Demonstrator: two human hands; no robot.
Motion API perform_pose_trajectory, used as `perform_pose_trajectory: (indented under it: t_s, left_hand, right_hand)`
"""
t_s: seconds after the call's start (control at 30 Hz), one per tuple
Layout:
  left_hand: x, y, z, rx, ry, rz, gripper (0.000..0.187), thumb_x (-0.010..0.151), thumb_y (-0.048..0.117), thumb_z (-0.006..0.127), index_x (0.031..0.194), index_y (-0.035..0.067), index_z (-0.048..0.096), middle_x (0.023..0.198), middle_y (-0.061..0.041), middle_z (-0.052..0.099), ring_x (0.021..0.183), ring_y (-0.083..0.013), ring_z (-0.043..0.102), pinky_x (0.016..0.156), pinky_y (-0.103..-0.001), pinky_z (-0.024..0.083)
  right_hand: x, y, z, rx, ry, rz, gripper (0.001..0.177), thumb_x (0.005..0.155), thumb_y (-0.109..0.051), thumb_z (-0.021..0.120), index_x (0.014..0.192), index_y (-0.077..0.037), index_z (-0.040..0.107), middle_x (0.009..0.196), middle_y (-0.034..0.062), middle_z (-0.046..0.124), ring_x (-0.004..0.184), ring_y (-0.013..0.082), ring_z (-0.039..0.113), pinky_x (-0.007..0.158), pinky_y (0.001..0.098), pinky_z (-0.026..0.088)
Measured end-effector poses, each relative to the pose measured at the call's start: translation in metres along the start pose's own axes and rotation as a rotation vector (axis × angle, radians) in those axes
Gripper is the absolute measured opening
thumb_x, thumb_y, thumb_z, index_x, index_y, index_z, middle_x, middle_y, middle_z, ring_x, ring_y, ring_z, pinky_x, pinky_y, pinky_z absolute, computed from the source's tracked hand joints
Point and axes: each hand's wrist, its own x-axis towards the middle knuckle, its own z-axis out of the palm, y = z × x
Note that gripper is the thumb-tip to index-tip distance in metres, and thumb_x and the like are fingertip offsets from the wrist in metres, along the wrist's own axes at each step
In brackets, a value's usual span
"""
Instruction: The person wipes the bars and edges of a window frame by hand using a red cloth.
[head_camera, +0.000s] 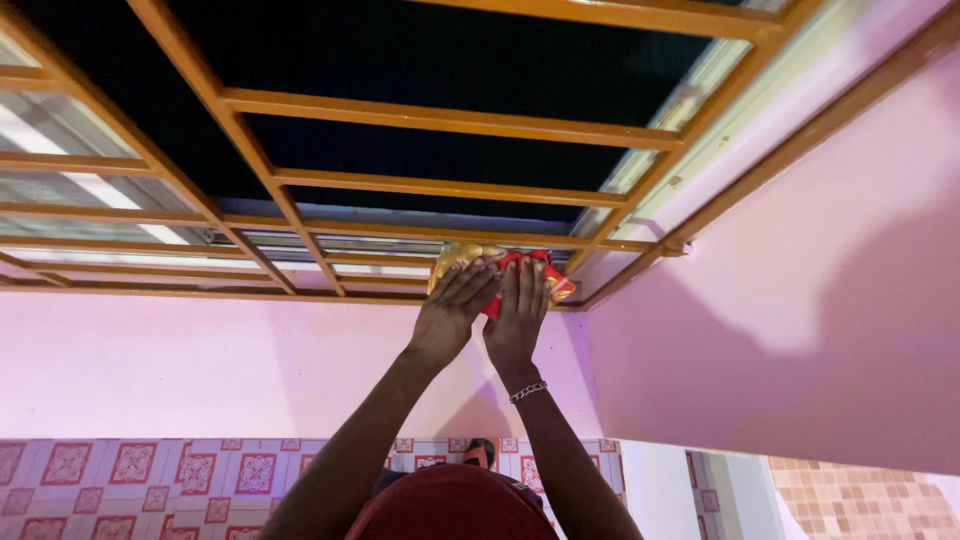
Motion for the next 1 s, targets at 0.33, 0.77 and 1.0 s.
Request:
perform_pose_trajectory:
  t_s: [0.33,0.77,1.0]
  left_hand:
    - [-0.098,-0.1,-0.085,-0.012,0.175,-0.273,0.055,0.082,-0.011,0.056,0.134,0.006,0.066,0.141,-0.012,0.064,0.138,-0.0265,0.055,0.12,-0.047,0.038]
    - [-0.135,-0.129,-0.121,-0.643,0.469,-0.584,0.062,0.088,-0.017,0.04,0.146,0.0,0.053,0.145,-0.021,0.06,0.138,-0.0364,0.057,0.115,-0.041,0.046]
    - [-0.098,-0.136,-0.141,-0.498,0.509,-0.305,0.056,0.092,-0.007,0.057,0.147,-0.001,0.049,0.149,-0.021,0.055,0.141,-0.0399,0.053,0.118,-0.044,0.043]
  right_hand:
    - [0.018,-0.134,0.072,0.07,-0.209,-0.167,0.092,0.066,0.001,0.073,0.152,-0.003,0.041,0.158,0.0201,0.036,0.153,0.0374,0.024,0.125,0.0586,0.013]
    - [0.004,-0.224,0.08,0.223,-0.051,-0.195,0.058,0.087,-0.001,0.069,0.143,-0.015,0.063,0.143,0.004,0.055,0.14,0.0295,0.045,0.122,0.0472,0.035]
    - [0.042,-0.234,0.073,0.188,0.243,-0.244,0.052,0.081,-0.006,0.077,0.132,-0.017,0.068,0.123,0.0077,0.051,0.121,0.0315,0.044,0.108,0.0438,0.041]
